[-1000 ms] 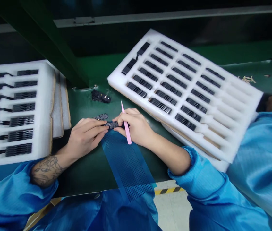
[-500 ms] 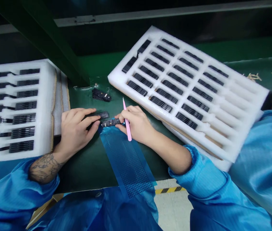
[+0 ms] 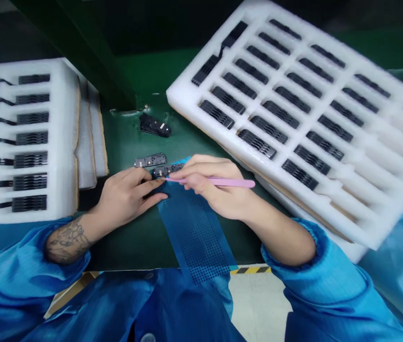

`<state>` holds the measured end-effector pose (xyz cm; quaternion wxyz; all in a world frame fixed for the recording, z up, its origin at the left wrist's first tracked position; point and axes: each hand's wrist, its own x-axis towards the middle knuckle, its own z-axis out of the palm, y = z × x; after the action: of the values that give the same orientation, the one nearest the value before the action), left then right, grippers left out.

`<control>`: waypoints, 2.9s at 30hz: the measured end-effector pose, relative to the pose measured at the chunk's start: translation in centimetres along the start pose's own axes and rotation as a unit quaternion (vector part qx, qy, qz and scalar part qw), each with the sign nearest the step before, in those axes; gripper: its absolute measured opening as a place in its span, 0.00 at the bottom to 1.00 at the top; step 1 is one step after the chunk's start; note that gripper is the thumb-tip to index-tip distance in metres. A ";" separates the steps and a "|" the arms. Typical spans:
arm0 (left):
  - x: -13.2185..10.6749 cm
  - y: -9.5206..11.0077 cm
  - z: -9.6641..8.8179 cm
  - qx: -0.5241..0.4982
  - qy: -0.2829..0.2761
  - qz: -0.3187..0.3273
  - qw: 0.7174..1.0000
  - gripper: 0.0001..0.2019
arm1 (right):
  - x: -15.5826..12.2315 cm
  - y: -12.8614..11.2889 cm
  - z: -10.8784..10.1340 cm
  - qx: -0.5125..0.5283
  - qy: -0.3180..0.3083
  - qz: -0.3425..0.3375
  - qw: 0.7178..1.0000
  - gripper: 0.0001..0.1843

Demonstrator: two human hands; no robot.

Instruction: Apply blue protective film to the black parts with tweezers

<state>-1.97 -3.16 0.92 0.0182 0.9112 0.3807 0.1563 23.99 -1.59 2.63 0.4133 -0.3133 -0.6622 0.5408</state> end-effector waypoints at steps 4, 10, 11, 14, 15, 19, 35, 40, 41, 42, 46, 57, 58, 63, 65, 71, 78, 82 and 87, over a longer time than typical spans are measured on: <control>0.2 0.1 0.1 -0.021 0.002 -0.021 1.000 0.14 | 0.6 0.4 0.0 -0.044 -0.006 0.102 0.994 0.07; 0.2 0.1 0.7 -0.054 0.020 -0.032 0.998 0.12 | 0.9 0.9 0.1 -0.071 0.009 0.153 0.986 0.08; 0.2 0.1 0.7 -0.059 0.023 -0.033 0.997 0.11 | 0.9 0.9 0.1 -0.069 0.005 0.134 0.988 0.07; 0.2 0.1 0.8 -0.066 0.029 -0.031 0.997 0.10 | 1.0 0.9 0.5 -0.088 0.024 0.105 0.990 0.05; 0.2 0.1 0.8 -0.066 0.029 -0.030 0.997 0.10 | 1.1 0.9 0.6 -0.101 0.035 0.109 0.988 0.05; 0.2 0.1 0.8 -0.063 0.032 -0.029 0.997 0.09 | 1.0 1.1 0.9 -0.134 0.043 0.123 0.982 0.05; 0.3 0.2 0.7 -0.068 0.031 -0.028 0.997 0.10 | 0.9 1.2 1.2 -0.126 0.043 0.091 0.987 0.04; 0.4 0.1 0.8 -0.071 0.038 -0.028 0.996 0.09 | 1.0 1.1 1.2 -0.128 0.042 0.104 0.985 0.04; 0.4 0.2 0.8 -0.071 0.038 -0.028 0.996 0.09 | 1.0 1.1 1.2 -0.128 0.043 0.102 0.986 0.04; 0.4 0.2 0.8 -0.072 0.037 -0.027 0.996 0.09 | 1.0 1.1 1.1 -0.129 0.043 0.101 0.986 0.04; 0.4 0.2 0.7 -0.073 0.036 -0.027 0.996 0.09 | 0.9 1.2 1.1 -0.129 0.041 0.101 0.986 0.05; 0.5 0.2 0.8 -0.077 0.030 -0.031 0.996 0.09 | 1.0 1.2 1.3 -0.138 0.049 0.102 0.984 0.05; 0.5 0.1 0.8 -0.077 0.030 -0.030 0.996 0.09 | 1.0 1.2 1.3 -0.136 0.049 0.101 0.984 0.05; 0.5 0.1 0.7 -0.076 0.031 -0.030 0.996 0.10 | 1.0 1.2 1.3 -0.132 0.047 0.102 0.985 0.05; 0.5 0.1 0.7 -0.077 0.030 -0.031 0.996 0.10 | 1.0 1.1 1.3 -0.129 0.046 0.106 0.985 0.05; 0.5 0.1 0.8 -0.077 0.035 -0.028 0.996 0.09 | 1.0 0.8 1.3 -0.118 0.077 0.128 0.982 0.04; 0.2 -0.1 0.4 -0.090 0.054 -0.037 0.994 0.12 | 1.1 0.1 0.9 -0.142 0.245 0.180 0.942 0.07; 1.1 -0.4 0.2 -0.054 0.093 -0.041 0.993 0.10 | 1.3 0.3 1.1 -0.142 0.245 0.168 0.944 0.06; 1.8 -0.7 0.6 -0.001 0.080 0.000 0.997 0.09 | 1.2 0.7 1.1 -0.096 0.262 0.161 0.947 0.06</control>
<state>-1.11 -1.41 0.76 -0.0111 0.8960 0.3805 0.2288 22.45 -0.92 2.07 0.4476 -0.5850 -0.5201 0.4324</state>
